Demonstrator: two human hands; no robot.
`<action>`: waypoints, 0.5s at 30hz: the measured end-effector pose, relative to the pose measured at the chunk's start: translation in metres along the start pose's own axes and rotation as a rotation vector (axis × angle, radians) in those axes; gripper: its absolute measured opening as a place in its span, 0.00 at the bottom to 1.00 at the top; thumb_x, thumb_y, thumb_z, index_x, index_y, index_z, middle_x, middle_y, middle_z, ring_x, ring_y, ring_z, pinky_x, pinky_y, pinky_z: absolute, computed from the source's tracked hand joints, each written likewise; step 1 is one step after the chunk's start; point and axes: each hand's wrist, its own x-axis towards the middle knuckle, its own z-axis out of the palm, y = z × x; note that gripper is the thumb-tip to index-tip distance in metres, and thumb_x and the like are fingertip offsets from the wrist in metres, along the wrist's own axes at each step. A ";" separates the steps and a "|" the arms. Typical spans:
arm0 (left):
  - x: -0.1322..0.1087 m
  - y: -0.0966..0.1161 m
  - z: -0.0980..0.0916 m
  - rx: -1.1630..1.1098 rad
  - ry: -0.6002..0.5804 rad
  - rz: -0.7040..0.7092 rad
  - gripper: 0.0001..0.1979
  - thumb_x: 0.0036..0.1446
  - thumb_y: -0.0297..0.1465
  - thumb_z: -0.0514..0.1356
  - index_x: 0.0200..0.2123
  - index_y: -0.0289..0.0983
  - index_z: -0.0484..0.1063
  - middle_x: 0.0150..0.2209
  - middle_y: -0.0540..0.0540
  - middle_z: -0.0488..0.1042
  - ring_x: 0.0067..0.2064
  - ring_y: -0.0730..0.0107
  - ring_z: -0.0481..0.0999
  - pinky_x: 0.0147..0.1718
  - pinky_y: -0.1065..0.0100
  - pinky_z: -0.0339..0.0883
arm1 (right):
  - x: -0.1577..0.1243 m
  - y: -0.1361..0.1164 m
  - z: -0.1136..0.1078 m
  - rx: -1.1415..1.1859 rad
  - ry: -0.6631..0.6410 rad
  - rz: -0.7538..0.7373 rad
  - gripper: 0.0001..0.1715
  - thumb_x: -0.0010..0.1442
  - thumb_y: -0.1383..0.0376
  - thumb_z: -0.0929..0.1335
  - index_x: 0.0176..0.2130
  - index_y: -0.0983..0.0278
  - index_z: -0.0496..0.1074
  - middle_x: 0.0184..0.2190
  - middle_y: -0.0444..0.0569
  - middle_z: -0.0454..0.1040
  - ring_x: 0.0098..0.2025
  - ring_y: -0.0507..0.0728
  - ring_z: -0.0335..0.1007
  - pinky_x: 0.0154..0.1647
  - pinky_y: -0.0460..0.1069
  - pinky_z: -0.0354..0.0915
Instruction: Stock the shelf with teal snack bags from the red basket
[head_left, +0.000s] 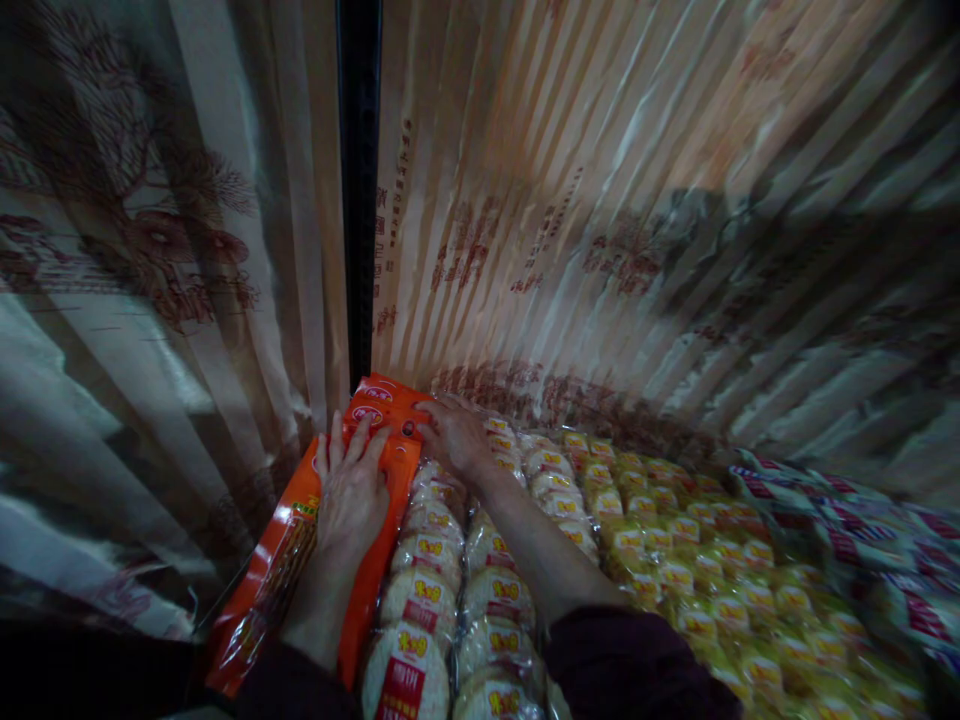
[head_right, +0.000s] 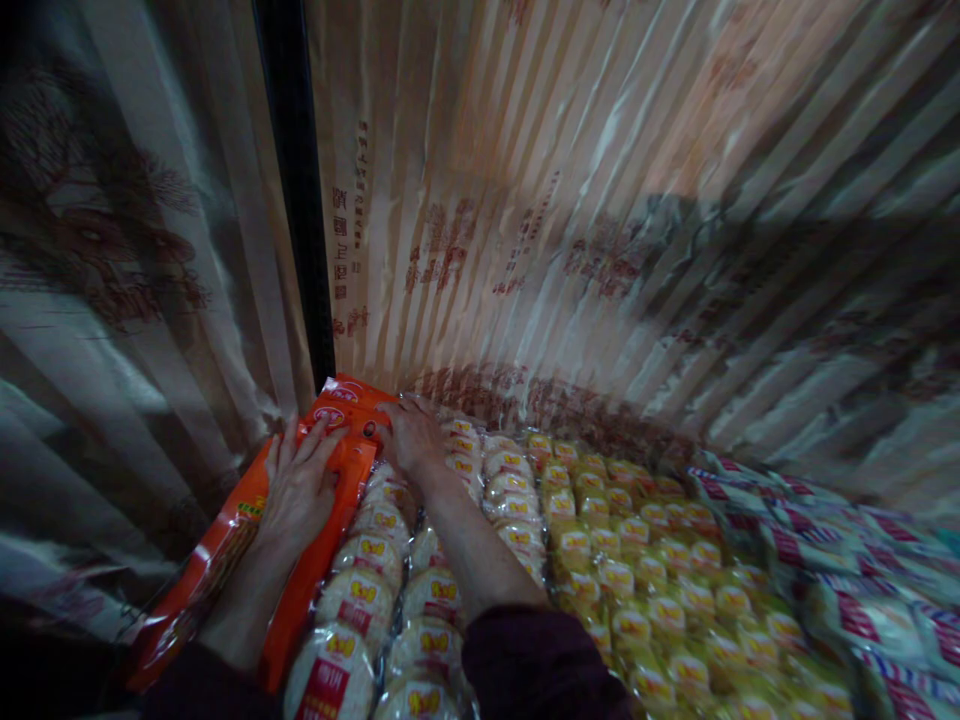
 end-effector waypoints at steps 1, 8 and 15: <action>0.000 -0.001 0.000 -0.001 -0.004 0.002 0.29 0.50 0.22 0.52 0.57 0.41 0.67 0.63 0.46 0.60 0.68 0.49 0.41 0.64 0.43 0.40 | 0.001 0.000 0.000 0.026 -0.006 -0.001 0.13 0.61 0.64 0.65 0.45 0.62 0.74 0.45 0.52 0.76 0.52 0.58 0.66 0.55 0.52 0.57; 0.000 -0.001 0.003 -0.013 0.019 -0.002 0.29 0.50 0.22 0.53 0.56 0.41 0.67 0.63 0.45 0.61 0.68 0.50 0.42 0.63 0.43 0.42 | 0.003 0.002 0.001 0.041 -0.077 0.069 0.20 0.61 0.59 0.66 0.52 0.62 0.69 0.49 0.54 0.73 0.52 0.60 0.66 0.52 0.54 0.58; 0.000 -0.001 0.001 -0.038 -0.020 0.019 0.28 0.52 0.23 0.53 0.57 0.41 0.67 0.64 0.46 0.59 0.69 0.48 0.40 0.63 0.41 0.43 | 0.004 0.004 0.000 0.077 0.034 -0.013 0.05 0.58 0.65 0.67 0.35 0.62 0.74 0.41 0.51 0.74 0.48 0.57 0.64 0.54 0.53 0.55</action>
